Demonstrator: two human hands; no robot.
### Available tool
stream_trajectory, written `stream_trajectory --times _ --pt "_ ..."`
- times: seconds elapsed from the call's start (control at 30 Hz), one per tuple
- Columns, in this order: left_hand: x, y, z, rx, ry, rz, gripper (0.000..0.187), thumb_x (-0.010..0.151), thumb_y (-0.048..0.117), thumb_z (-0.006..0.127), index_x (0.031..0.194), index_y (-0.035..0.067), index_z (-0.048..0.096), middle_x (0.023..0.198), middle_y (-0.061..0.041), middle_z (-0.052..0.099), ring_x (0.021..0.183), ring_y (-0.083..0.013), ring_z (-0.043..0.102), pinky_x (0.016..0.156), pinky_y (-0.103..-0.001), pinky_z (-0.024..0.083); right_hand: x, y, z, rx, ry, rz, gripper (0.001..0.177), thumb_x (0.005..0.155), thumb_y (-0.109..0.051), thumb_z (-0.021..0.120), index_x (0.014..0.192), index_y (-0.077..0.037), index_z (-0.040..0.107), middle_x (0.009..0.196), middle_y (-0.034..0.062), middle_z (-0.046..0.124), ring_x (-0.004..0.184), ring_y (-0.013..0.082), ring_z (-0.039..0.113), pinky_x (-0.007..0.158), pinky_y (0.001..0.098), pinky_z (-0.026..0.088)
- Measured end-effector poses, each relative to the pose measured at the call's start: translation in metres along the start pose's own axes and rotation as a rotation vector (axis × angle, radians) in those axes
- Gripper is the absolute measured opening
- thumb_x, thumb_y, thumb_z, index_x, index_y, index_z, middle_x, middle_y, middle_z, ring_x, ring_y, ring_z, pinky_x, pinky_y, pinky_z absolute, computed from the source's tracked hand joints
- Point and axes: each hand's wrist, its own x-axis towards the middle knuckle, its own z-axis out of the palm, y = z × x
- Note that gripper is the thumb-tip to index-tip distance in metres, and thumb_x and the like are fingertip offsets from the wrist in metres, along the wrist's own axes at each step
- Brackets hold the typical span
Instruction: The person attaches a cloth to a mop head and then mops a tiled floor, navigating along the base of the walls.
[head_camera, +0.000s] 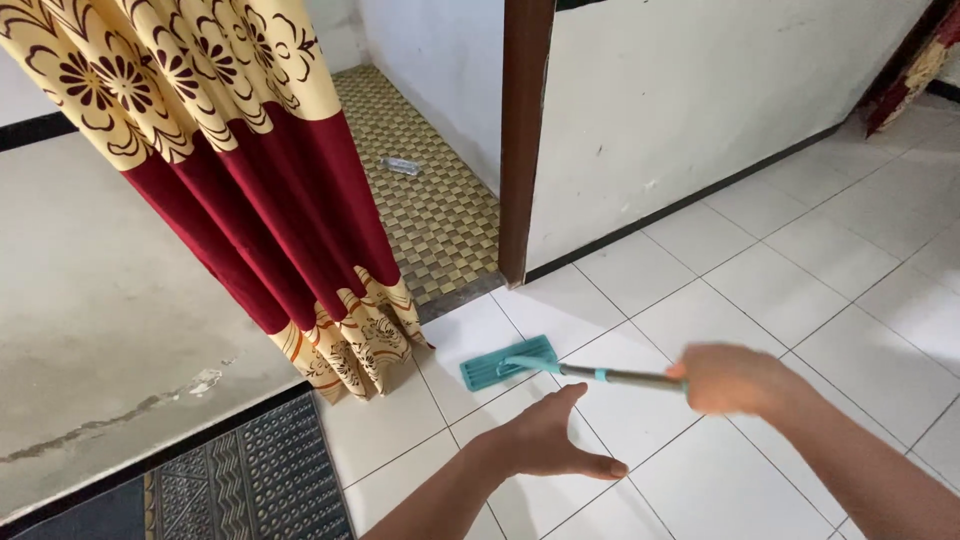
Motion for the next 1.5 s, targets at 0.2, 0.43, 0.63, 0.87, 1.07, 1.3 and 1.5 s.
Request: stream_trajectory --times 0.2,0.43,0.63,0.87,1.07,1.3,1.5 --pt "-0.009 -0.002 0.003 0.003 0.046 -0.096 0.141 0.060 0.073 0.081 0.162 -0.002 0.019 0.162 -0.032 0.027 0.152 -0.0418 0.027 0.119 -0.051 0.032 0.097 -0.051 -0.028 0.076 0.072 -0.062 0.014 0.085 -0.006 0.064 0.082 -0.002 0.076 0.053 0.0063 0.060 0.045 0.0150 0.049 0.045 0.0329 0.033" --pt "-0.050 -0.022 0.009 0.027 0.137 -0.128 0.142 0.059 0.075 0.079 0.162 -0.002 0.019 0.161 -0.032 0.029 0.151 -0.0411 0.030 0.119 -0.049 0.034 0.196 -0.142 0.015 0.217 0.169 0.058 0.015 0.073 -0.001 0.059 0.059 -0.001 0.063 0.058 0.0173 0.063 0.049 0.0291 0.060 0.048 0.0410 0.045" --pt "-0.118 -0.030 0.007 0.026 0.189 -0.171 0.137 0.064 0.073 0.079 0.163 -0.001 0.019 0.165 -0.029 0.026 0.152 -0.0412 0.027 0.119 -0.050 0.031 0.177 -0.150 0.068 0.423 0.186 -0.059 0.031 0.096 -0.016 0.048 0.104 0.004 0.071 0.092 0.0210 0.080 0.078 0.0286 0.077 0.062 0.0416 0.055" --pt "-0.175 -0.034 0.040 -0.078 0.240 -0.238 0.133 0.063 0.070 0.080 0.160 0.000 0.024 0.157 -0.030 0.036 0.142 -0.0392 0.046 0.114 -0.045 0.043 0.037 -0.104 0.117 0.195 0.167 -0.006 0.027 0.092 -0.009 0.051 0.110 -0.005 0.071 0.082 0.0117 0.075 0.068 0.0222 0.070 0.066 0.0414 0.054" --pt "-0.191 -0.010 0.098 -0.125 0.200 -0.142 0.133 0.061 0.070 0.079 0.160 0.000 0.024 0.158 -0.028 0.036 0.141 -0.0402 0.048 0.112 -0.047 0.044 -0.084 -0.058 0.138 0.116 0.023 0.008 0.024 0.097 -0.021 0.055 0.106 -0.007 0.072 0.073 0.0072 0.068 0.060 0.0180 0.062 0.059 0.0376 0.048" --pt "-0.150 0.040 0.177 -0.104 -0.030 -0.042 0.148 0.065 0.063 0.088 0.164 -0.004 0.000 0.165 -0.033 0.015 0.154 -0.0438 0.020 0.119 -0.052 0.030 -0.212 -0.030 0.148 0.312 0.008 0.051 0.033 0.086 -0.007 0.053 0.109 -0.011 0.076 0.076 0.0083 0.068 0.066 0.0214 0.061 0.060 0.0384 0.045" --pt "-0.135 0.088 0.196 -0.204 0.009 0.125 0.139 0.045 0.054 0.086 0.156 -0.002 0.025 0.149 -0.024 0.050 0.143 -0.0342 0.047 0.113 -0.045 0.044 -0.231 -0.063 0.159 0.261 0.111 0.065 0.040 0.080 -0.009 0.060 0.118 -0.015 0.071 0.096 0.0069 0.077 0.084 0.0242 0.073 0.071 0.0389 0.056"
